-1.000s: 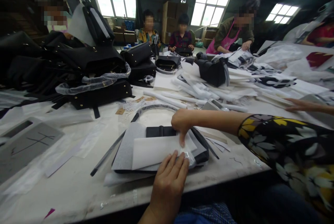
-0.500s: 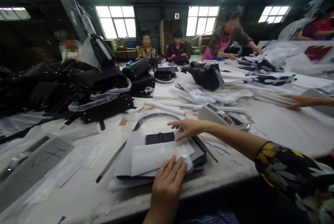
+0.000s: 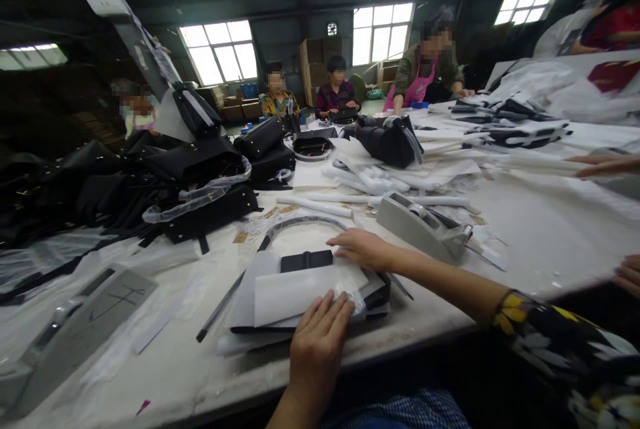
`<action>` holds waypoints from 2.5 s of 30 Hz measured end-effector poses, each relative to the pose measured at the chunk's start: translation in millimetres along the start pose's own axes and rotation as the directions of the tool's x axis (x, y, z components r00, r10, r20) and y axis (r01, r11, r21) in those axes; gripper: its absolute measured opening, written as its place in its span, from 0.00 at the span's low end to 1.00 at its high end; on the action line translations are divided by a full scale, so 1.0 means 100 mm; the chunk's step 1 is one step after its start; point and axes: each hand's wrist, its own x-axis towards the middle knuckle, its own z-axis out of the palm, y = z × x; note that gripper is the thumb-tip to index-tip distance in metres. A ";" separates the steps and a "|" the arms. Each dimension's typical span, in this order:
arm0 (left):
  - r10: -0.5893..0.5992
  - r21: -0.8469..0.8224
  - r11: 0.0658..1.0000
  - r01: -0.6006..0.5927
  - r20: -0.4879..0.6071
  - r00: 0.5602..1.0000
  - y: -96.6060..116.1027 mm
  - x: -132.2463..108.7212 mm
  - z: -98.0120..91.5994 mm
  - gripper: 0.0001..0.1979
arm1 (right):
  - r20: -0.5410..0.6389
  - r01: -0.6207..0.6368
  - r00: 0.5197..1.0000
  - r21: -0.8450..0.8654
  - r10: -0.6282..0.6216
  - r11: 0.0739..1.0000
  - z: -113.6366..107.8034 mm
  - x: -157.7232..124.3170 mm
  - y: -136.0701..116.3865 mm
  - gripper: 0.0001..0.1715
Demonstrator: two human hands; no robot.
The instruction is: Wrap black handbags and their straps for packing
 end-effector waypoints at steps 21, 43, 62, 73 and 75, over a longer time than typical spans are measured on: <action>0.044 0.266 0.941 -0.210 0.517 0.855 -0.85 0.03 -1.04 0.35 | -0.238 0.211 0.913 -0.424 -0.333 0.881 0.67 -0.84 -0.02 0.50; -0.096 0.160 0.986 0.051 0.291 0.952 -1.06 -0.39 -0.75 0.26 | 0.167 0.160 0.790 0.873 0.591 -0.461 1.25 -0.64 -1.01 0.10; -0.296 0.287 0.927 0.241 0.165 0.941 -0.74 -0.42 -0.60 0.41 | 0.050 -0.016 0.917 0.996 0.396 -0.088 1.00 0.09 -1.31 0.22; -0.399 0.320 0.865 0.385 -0.025 0.917 -0.83 -0.51 -0.54 0.38 | -0.221 -0.049 0.937 0.685 0.271 0.727 0.62 -0.05 -0.55 0.16; -0.444 0.296 0.846 0.444 -0.071 0.893 -0.83 -0.52 -0.55 0.38 | -0.320 -0.114 0.890 0.536 0.326 0.836 0.43 -0.11 -0.14 0.19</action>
